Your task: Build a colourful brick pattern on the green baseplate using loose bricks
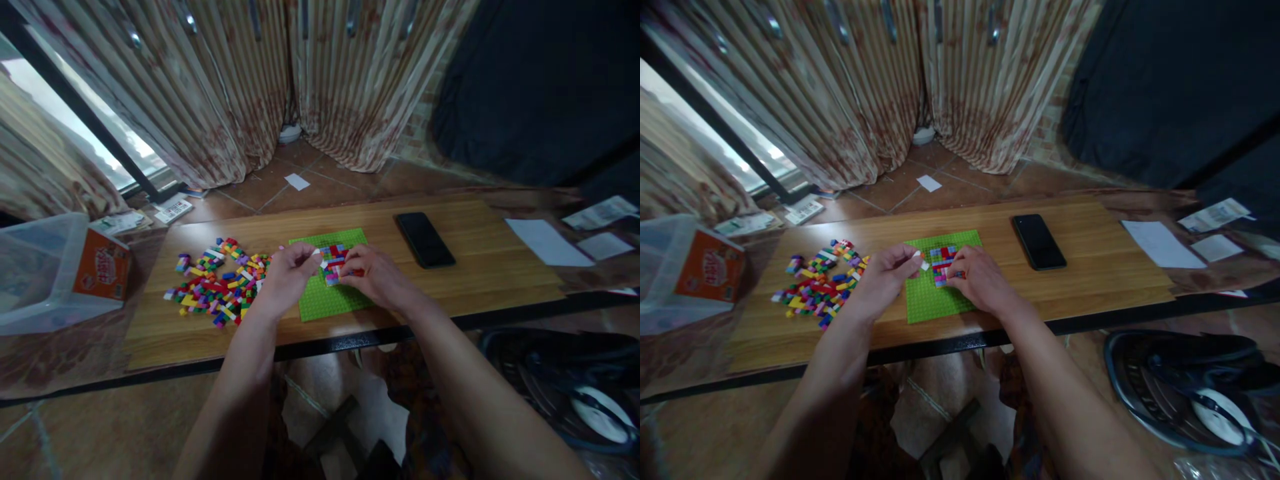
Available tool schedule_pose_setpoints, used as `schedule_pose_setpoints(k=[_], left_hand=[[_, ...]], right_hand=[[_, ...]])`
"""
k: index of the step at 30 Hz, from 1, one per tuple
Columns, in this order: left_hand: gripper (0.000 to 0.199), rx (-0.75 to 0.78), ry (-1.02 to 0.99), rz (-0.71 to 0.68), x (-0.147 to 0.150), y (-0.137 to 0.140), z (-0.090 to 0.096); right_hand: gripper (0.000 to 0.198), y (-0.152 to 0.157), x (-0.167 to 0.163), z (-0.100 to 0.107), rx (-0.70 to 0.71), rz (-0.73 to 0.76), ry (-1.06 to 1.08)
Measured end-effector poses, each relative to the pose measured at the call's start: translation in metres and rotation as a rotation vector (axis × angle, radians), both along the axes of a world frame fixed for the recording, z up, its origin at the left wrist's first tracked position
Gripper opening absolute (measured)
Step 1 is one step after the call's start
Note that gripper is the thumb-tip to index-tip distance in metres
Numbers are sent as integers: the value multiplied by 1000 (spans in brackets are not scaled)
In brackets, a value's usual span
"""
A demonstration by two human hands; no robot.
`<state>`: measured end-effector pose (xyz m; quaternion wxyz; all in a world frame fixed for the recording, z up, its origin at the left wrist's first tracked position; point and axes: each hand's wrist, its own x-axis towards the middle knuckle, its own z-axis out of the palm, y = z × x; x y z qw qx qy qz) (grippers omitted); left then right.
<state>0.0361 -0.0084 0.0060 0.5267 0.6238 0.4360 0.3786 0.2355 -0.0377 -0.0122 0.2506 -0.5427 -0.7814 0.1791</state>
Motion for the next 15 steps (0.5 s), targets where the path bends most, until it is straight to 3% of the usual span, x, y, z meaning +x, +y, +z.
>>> schedule_pose_setpoints(k=[15], left_hand=[[14,6,11,-5,-1,-1,0]], right_hand=[[9,2,-8,-6,-34,-141,20]])
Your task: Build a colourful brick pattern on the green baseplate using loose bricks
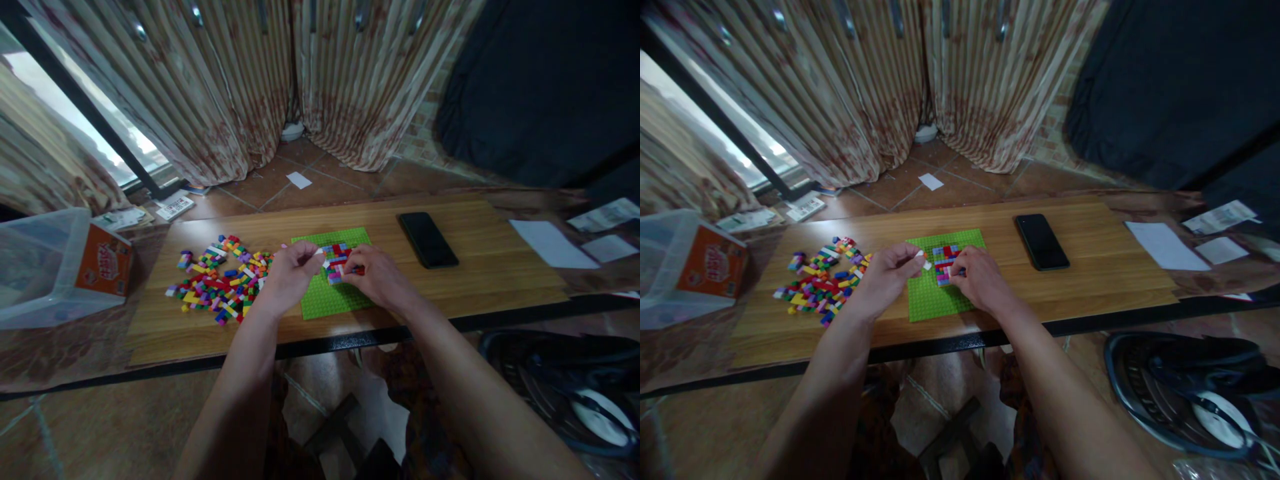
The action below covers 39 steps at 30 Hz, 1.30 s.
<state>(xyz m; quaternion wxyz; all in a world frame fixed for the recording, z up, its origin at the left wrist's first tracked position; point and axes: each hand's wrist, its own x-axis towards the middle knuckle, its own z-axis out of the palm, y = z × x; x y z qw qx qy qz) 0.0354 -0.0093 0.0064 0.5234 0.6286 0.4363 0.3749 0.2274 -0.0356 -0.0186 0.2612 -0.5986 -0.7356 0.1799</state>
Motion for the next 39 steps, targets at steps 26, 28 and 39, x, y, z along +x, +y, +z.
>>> schedule_pose_setpoints(k=[26,28,39], left_hand=[[5,-52,-85,-93,5,-2,-1],[5,-50,-79,-103,5,-2,-1],[8,-67,-136,-121,6,-4,-1]], right_hand=[[21,1,-16,12,-200,16,687],[22,0,-17,13,-228,22,734],[21,-2,-15,18,-293,56,802]])
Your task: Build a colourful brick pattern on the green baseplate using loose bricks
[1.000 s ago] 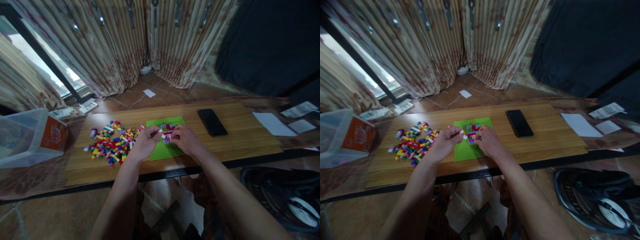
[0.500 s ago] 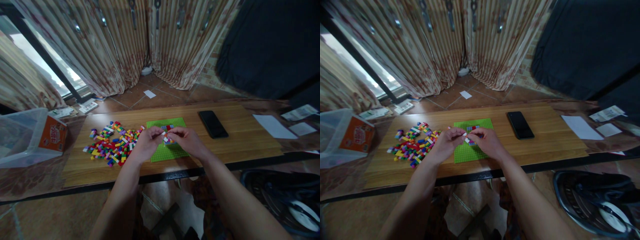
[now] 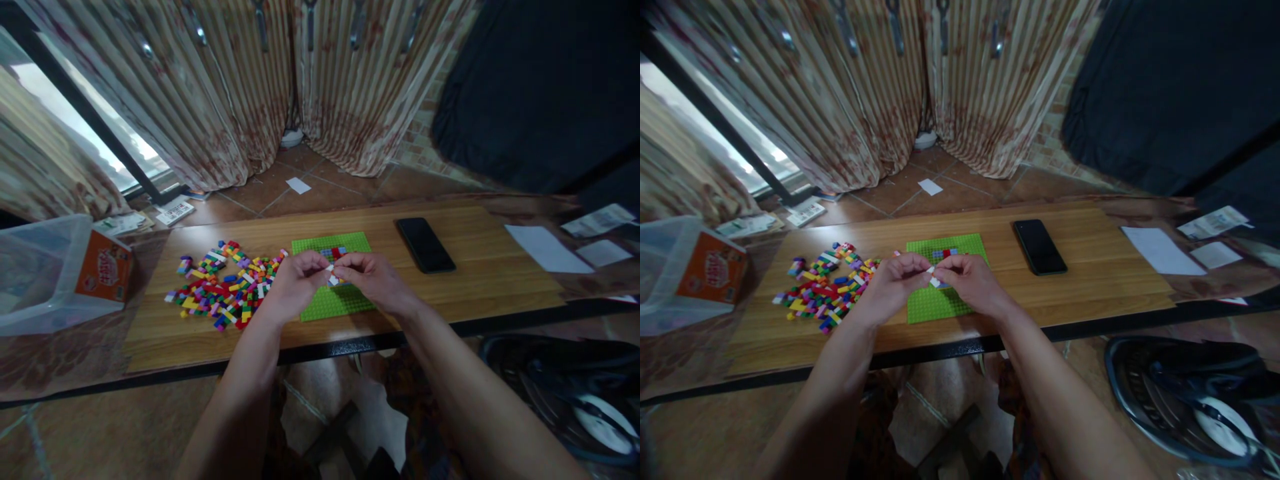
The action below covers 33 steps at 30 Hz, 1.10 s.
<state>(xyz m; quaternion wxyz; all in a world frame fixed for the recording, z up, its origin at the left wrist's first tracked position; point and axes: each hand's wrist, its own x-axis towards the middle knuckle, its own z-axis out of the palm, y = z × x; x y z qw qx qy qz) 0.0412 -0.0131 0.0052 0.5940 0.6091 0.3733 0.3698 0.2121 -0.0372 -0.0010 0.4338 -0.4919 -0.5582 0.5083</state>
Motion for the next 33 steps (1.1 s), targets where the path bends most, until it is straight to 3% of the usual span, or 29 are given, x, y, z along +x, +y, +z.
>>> schedule_pose_setpoints(k=[8,12,20,26,33], left_hand=[[9,-47,-42,27,-4,1,3],[7,-25,-22,180,-10,6,2],[7,-20,-2,246,-14,8,2],[7,-4,-13,233,-13,8,3],[6,13,8,212,-10,7,3]], right_hand=[[21,-1,10,4,38,-3,-40],[12,-1,17,0,221,-103,-342],[9,0,18,-14,417,31,-749],[8,1,17,-18,438,43,-808],[5,3,12,-21,338,-35,-787]])
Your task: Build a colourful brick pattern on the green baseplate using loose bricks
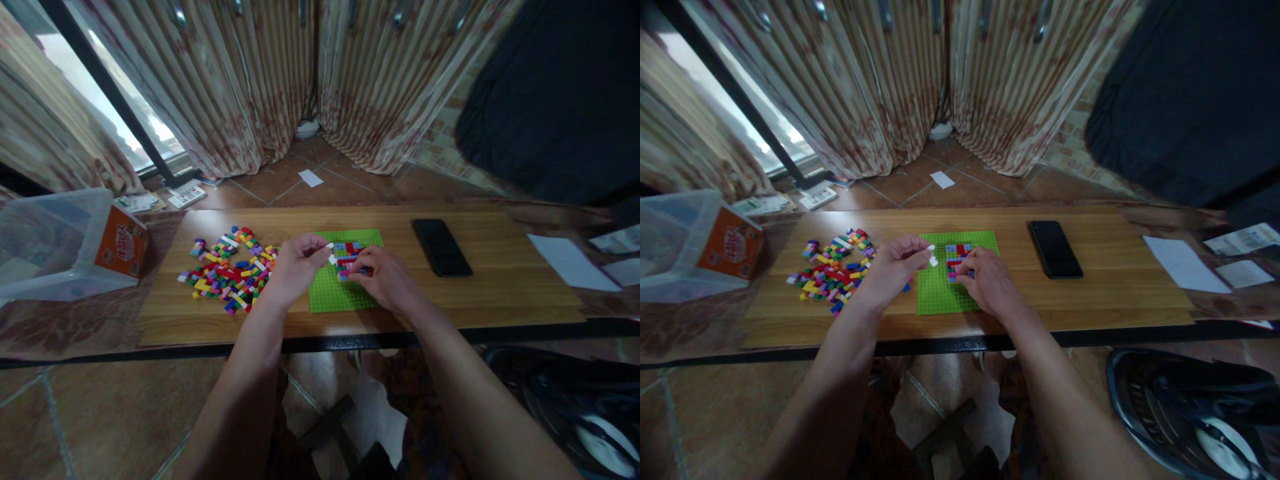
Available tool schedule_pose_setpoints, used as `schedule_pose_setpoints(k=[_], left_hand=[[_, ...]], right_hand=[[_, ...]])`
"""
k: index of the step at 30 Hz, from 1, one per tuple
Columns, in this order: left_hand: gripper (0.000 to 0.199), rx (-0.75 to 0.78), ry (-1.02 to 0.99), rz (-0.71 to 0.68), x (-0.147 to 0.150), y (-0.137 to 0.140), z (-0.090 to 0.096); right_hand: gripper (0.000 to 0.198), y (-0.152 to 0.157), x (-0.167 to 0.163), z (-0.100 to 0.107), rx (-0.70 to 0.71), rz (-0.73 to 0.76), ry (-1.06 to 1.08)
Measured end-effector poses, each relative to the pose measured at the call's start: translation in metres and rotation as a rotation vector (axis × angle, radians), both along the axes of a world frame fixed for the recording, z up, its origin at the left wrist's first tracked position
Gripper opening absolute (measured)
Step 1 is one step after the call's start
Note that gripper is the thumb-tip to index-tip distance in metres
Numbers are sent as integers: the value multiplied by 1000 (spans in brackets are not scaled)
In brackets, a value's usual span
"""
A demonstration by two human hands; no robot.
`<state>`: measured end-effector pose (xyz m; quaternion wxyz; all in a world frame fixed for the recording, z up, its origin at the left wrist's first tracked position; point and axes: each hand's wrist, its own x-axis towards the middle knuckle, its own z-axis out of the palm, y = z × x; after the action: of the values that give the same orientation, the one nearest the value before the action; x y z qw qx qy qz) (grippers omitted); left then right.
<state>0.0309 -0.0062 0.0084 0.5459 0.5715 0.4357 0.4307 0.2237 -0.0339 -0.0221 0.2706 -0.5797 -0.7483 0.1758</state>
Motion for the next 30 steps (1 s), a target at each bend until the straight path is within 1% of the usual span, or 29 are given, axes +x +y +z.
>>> schedule_pose_setpoints(k=[8,12,17,20,25,28,30], left_hand=[[5,12,-14,-30,4,-1,-4],[4,8,-11,-39,4,-1,-4],[3,-3,34,-75,1,-2,-3],[6,-7,66,-92,-1,-3,-3],[10,-12,92,-102,-2,-3,-7],[11,-31,52,-125,-1,-2,-7],[12,-45,6,-143,1,-3,-6]], right_hand=[[4,-1,1,0,11,26,5],[8,0,-2,-1,19,21,-14],[12,0,-6,2,34,21,-60],[11,-1,-4,1,17,13,-42],[9,-3,-3,5,22,-27,102],[13,-4,-9,10,10,-61,308],[16,-4,-15,14,-45,-58,468]])
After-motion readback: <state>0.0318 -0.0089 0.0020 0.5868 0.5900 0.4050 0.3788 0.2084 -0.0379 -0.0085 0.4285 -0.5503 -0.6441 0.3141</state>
